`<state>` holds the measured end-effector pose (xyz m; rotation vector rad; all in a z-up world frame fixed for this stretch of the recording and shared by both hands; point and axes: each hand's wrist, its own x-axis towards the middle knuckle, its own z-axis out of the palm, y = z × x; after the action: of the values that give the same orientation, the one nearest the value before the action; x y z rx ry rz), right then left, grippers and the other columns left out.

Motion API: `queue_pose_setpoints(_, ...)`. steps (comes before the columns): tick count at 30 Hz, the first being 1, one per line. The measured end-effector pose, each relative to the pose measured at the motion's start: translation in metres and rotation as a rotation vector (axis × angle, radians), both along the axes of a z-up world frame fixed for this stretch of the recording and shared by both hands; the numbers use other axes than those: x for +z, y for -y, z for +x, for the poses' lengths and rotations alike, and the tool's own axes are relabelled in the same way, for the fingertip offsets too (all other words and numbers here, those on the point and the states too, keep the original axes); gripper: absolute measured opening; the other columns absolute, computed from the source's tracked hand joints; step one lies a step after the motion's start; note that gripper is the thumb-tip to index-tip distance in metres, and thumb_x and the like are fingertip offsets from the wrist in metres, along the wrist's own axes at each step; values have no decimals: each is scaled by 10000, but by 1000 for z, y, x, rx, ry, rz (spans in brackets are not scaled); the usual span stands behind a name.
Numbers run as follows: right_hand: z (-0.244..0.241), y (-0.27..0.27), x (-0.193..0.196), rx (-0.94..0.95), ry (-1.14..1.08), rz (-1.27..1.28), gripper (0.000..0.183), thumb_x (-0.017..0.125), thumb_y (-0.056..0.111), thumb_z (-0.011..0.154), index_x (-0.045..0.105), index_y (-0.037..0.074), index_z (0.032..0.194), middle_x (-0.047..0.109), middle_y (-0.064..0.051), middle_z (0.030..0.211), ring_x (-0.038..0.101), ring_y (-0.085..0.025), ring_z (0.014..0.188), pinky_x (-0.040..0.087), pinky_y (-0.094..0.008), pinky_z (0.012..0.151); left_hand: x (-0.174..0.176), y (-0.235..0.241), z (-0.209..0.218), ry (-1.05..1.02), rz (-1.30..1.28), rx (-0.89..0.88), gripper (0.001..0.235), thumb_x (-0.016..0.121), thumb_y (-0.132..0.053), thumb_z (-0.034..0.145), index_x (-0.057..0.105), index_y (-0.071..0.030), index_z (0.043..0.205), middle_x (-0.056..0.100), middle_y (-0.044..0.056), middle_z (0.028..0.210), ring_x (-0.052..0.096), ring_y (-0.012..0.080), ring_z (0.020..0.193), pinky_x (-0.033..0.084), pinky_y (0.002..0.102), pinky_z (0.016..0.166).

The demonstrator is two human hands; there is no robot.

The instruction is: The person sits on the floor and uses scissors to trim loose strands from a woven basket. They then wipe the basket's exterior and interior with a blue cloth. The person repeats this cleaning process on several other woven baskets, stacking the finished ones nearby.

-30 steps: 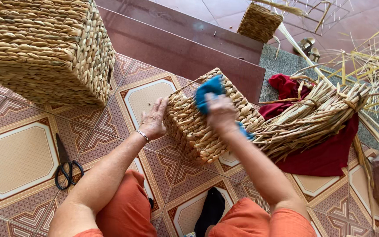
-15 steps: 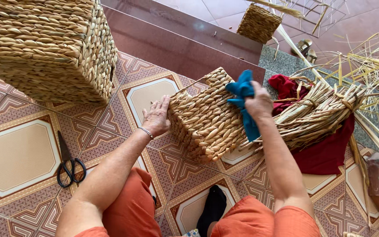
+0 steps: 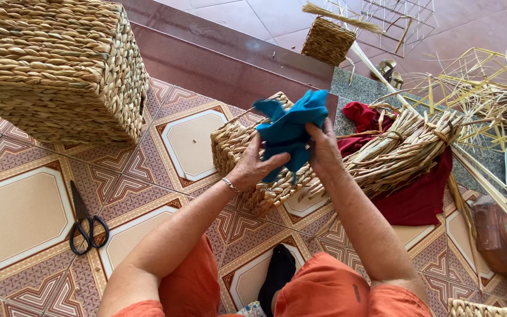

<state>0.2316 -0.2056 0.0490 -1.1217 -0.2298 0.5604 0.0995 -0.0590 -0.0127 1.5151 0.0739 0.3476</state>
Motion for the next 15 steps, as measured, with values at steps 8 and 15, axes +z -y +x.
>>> queue_pose_setpoints(8,28,38,-53,-107,13,-285,244,677,252,931,680,130,1142,734,-21,967,708,-154,760,589,-328,594,-50,-18,28,-147,-287,65,358,725,-147,920,569,-63,1230,683,65,1118,648,135,1009,570,314,875)
queue_pose_setpoints(15,86,104,-66,-244,321,-469,191,750,248,969,762,57,977,681,27,806,567,-64,642,472,-242,559,-19,-31,11,-94,31,85,306,734,-162,917,645,-72,1196,684,129,992,636,141,870,562,312,796)
